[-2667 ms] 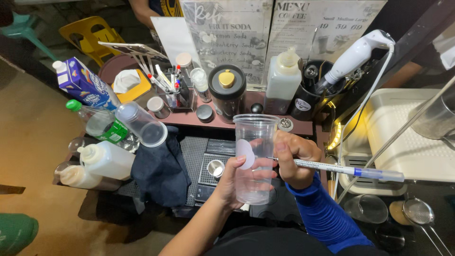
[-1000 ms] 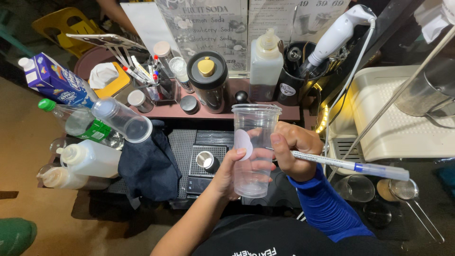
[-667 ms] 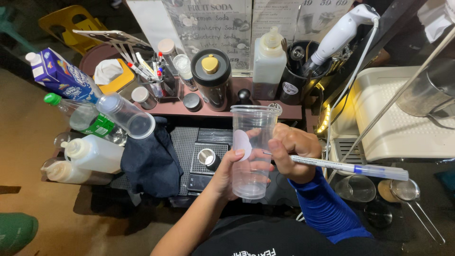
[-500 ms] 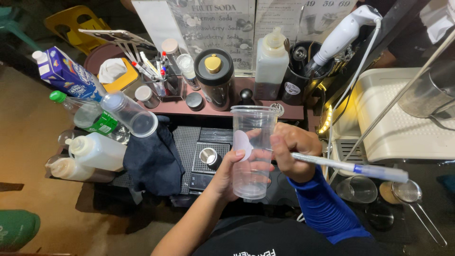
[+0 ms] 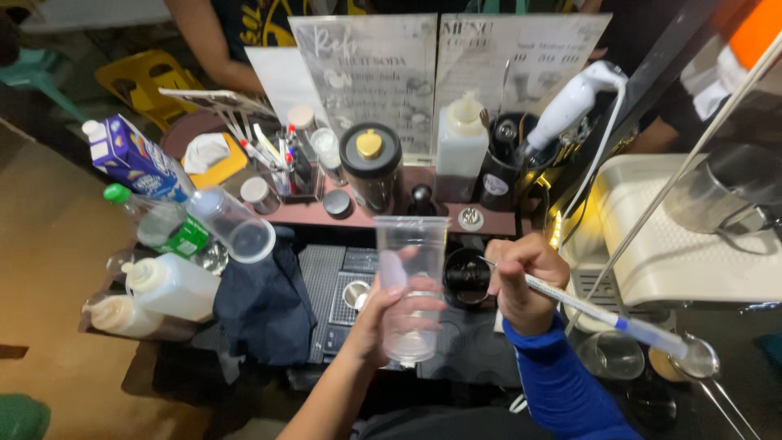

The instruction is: The person prepares a coffee drink by first leveling coffee grounds in a portafilter using a spoon. They then wipe the portafilter with a cloth. Finally, they pick up a clear plastic cup and write on it with a marker.

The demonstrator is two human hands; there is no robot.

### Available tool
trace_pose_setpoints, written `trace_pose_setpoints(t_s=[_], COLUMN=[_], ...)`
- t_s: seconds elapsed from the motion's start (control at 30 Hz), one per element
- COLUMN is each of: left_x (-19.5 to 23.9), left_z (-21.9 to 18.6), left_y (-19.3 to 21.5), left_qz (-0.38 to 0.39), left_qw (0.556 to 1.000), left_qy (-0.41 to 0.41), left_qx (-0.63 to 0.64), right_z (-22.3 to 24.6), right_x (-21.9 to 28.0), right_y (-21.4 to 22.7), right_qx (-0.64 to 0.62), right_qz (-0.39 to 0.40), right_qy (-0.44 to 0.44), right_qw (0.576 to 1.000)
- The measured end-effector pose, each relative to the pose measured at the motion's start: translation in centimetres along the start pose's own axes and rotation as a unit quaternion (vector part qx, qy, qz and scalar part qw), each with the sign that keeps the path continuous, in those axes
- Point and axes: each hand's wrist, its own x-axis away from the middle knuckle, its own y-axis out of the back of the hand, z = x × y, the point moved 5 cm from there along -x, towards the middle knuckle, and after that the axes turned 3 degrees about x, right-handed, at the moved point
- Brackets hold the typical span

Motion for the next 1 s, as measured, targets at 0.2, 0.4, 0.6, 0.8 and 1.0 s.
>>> trace_pose_setpoints(t_s=[0.2, 0.4, 0.6, 0.8, 1.0], left_x=[2.9, 6.7, 8.9, 14.3, 18.1], left_z=[-4.2, -4.5, -1.8, -5.1, -17.5], left_y=[3.6, 3.1, 5.3, 10.7, 10.2], left_qz=[-0.045, -0.011, -0.033, -0.174, -0.412], left_qw=[0.930, 0.842, 0.922, 0.857, 0.529], left_qy=[-0.132, -0.121, -0.011, 0.087, -0.126], left_qx=[-0.340, -0.526, -0.385, -0.478, -0.731], right_z=[0.6, 0.4, -3.0, -3.2, -0.1], right_x=[0.4, 3.1, 6.0, 1.1, 1.4], right_y=[1.6, -2.9, -3.6, 4.4, 5.4], right_qx=[0.137, 0.257, 0.241, 0.225, 0.300], right_qz=[0.090, 0.308, 0.359, 0.044, 0.047], right_qy=[-0.048, 0.004, -0.082, -0.001, 0.012], right_qw=[0.985, 0.916, 0.898, 0.973, 0.953])
